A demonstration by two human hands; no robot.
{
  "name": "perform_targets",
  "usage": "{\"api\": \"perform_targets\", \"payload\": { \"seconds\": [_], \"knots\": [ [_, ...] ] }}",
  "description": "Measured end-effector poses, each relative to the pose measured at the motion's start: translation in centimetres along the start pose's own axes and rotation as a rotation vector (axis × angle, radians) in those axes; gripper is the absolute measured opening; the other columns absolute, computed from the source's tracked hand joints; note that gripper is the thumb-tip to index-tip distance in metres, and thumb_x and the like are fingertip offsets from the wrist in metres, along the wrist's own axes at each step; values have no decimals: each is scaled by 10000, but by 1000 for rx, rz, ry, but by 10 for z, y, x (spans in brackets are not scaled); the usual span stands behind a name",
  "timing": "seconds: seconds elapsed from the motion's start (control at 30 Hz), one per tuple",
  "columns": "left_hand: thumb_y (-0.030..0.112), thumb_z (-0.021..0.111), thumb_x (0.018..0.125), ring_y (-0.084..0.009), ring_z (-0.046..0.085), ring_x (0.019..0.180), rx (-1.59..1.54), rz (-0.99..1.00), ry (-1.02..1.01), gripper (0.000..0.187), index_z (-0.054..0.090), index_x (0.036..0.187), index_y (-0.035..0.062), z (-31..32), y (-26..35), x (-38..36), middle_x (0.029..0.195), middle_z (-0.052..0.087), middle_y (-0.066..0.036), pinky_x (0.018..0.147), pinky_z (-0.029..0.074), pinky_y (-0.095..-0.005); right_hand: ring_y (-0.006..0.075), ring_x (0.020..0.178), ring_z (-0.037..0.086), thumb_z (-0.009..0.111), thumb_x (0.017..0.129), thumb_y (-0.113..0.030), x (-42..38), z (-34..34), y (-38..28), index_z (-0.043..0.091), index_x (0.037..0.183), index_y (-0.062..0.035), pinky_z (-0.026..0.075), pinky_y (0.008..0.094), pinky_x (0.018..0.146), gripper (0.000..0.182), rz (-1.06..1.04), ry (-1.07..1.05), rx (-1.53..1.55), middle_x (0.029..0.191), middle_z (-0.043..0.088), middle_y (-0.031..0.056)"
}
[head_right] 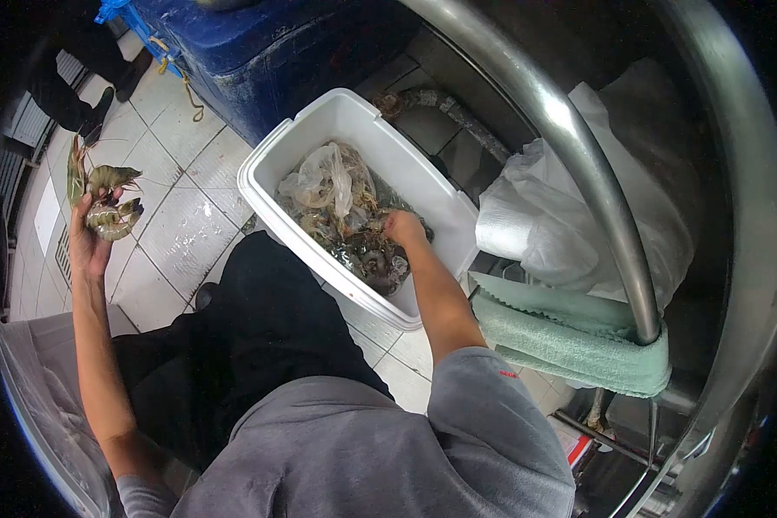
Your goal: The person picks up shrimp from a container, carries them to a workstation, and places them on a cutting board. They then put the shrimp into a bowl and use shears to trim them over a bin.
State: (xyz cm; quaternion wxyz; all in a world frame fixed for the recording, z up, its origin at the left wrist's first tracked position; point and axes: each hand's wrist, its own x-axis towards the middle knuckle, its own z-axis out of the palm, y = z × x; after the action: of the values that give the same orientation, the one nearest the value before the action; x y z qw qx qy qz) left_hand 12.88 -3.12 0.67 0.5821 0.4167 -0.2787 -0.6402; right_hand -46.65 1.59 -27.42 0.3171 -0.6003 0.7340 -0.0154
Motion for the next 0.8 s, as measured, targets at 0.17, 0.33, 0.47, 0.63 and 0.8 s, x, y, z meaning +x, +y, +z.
{"api": "perform_targets", "payload": {
  "seconds": [0.17, 0.33, 0.47, 0.63, 0.8],
  "knots": [
    [208, 649, 936, -306, 644, 1097, -3, 4, 43, 254, 595, 1109, 29, -6, 0, -1, 1025, 651, -84, 920, 535, -496, 303, 938, 635, 728, 730, -155, -12, 5, -19, 696, 878, -122, 524, 417, 794, 154, -128, 37, -287, 969, 667, 118],
    [202, 663, 923, -326, 641, 1101, -22, 30, 44, 266, 595, 1112, 28, -12, 3, -4, 1033, 652, -95, 925, 535, -517, 308, 1086, 565, 690, 784, -186, -26, 9, -48, 699, 991, -166, 469, 442, 908, 208, -412, 7, -504, 1099, 617, 101],
    [199, 659, 927, -323, 637, 1108, -22, 30, 84, 286, 581, 1142, 27, -11, 1, -7, 1040, 650, -98, 926, 533, -521, 274, 1098, 571, 719, 748, -223, -40, 20, -61, 702, 1035, -193, 442, 459, 896, 290, -444, -105, -614, 1055, 630, 57],
    [206, 663, 926, -317, 632, 1114, -2, 16, 49, 322, 560, 1178, 34, -8, -4, -7, 1028, 647, -91, 926, 531, -510, 261, 1075, 592, 726, 734, -272, -29, 38, -63, 727, 1003, -177, 435, 451, 909, 285, -502, -153, -710, 1046, 653, 41],
    [203, 662, 923, -312, 640, 1091, 30, -5, 101, 317, 561, 1171, 34, -4, -4, -10, 1012, 649, -85, 916, 536, -496, 308, 1010, 646, 708, 744, -244, -30, 24, -60, 740, 931, -144, 523, 460, 832, 214, -345, -52, -614, 996, 691, 93]
  ]
}}
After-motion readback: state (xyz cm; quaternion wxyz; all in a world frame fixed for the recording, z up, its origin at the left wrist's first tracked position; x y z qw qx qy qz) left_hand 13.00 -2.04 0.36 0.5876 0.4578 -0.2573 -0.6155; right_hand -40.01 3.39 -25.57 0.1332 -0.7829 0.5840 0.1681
